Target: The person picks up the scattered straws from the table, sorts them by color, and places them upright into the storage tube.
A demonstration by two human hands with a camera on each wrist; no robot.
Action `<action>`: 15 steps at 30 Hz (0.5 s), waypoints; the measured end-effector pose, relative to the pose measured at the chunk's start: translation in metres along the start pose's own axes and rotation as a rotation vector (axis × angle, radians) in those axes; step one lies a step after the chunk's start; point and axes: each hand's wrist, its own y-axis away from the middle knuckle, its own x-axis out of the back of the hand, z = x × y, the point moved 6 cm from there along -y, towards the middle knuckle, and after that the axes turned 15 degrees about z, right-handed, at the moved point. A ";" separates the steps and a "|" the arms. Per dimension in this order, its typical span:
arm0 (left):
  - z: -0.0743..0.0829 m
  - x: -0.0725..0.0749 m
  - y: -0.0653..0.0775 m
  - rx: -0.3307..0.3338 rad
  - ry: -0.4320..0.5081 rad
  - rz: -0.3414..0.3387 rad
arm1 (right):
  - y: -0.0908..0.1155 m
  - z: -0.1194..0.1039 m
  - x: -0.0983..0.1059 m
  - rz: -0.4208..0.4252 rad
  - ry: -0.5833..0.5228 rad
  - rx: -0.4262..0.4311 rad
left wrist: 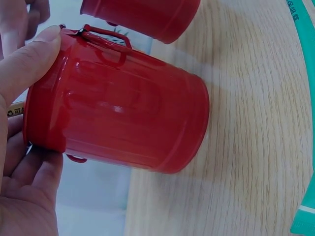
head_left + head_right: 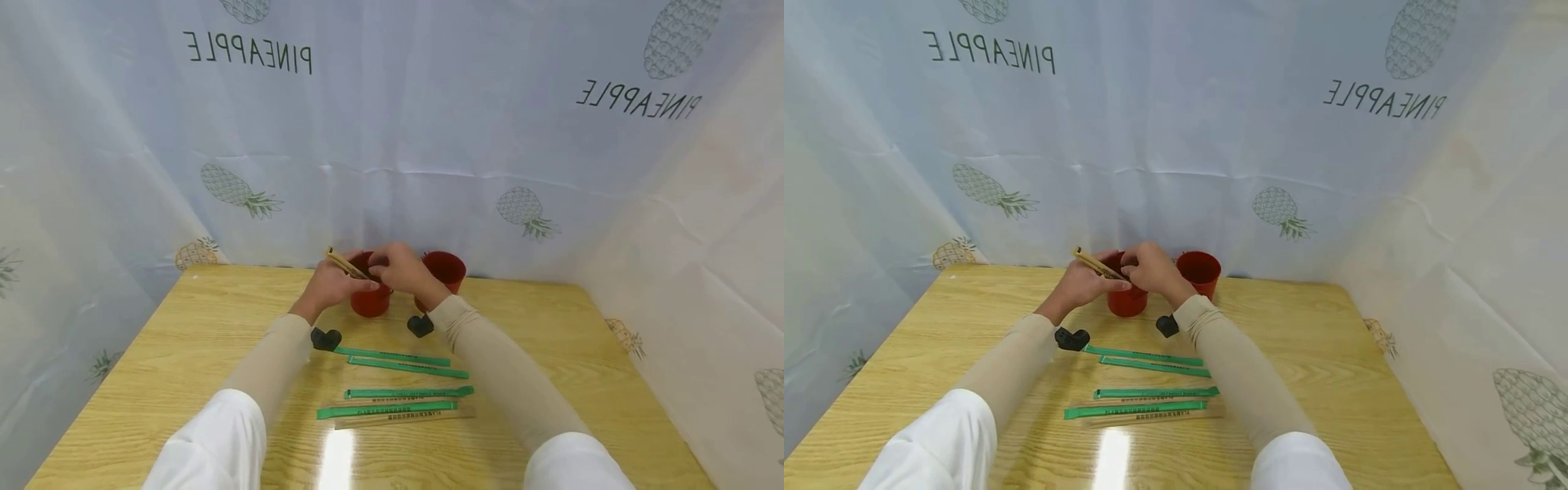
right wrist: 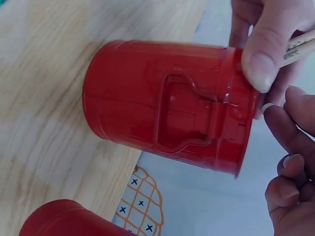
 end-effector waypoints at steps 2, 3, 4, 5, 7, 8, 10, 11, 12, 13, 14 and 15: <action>-0.002 0.000 -0.001 0.013 0.009 0.003 | 0.005 0.001 0.005 0.024 -0.037 0.026; -0.003 0.000 -0.001 0.022 0.006 0.006 | 0.008 0.002 0.008 0.032 -0.059 0.033; -0.004 0.001 -0.002 0.032 0.004 0.008 | 0.012 0.003 0.011 0.042 -0.080 0.041; -0.004 0.001 -0.002 0.042 0.002 0.010 | 0.015 0.004 0.013 0.051 -0.093 0.045; -0.006 0.002 -0.002 0.061 -0.012 0.016 | 0.023 0.007 0.018 0.067 -0.100 0.056; -0.006 0.002 -0.002 0.063 -0.021 0.017 | 0.027 0.008 0.020 0.071 -0.100 0.052; -0.006 0.003 -0.001 0.066 -0.029 0.018 | 0.035 0.011 0.023 0.081 -0.098 0.048; -0.006 0.002 -0.001 0.065 -0.033 0.014 | 0.039 0.012 0.024 0.083 -0.094 0.046; -0.007 0.002 -0.001 0.067 -0.037 0.012 | 0.044 0.013 0.026 0.084 -0.097 0.048; -0.007 0.002 -0.001 0.067 -0.038 0.012 | 0.048 0.014 0.028 0.083 -0.101 0.048; -0.007 0.002 -0.002 0.069 -0.037 0.012 | 0.053 0.015 0.029 0.081 -0.106 0.047; -0.007 0.002 -0.002 0.071 -0.035 0.014 | 0.058 0.016 0.030 0.079 -0.114 0.057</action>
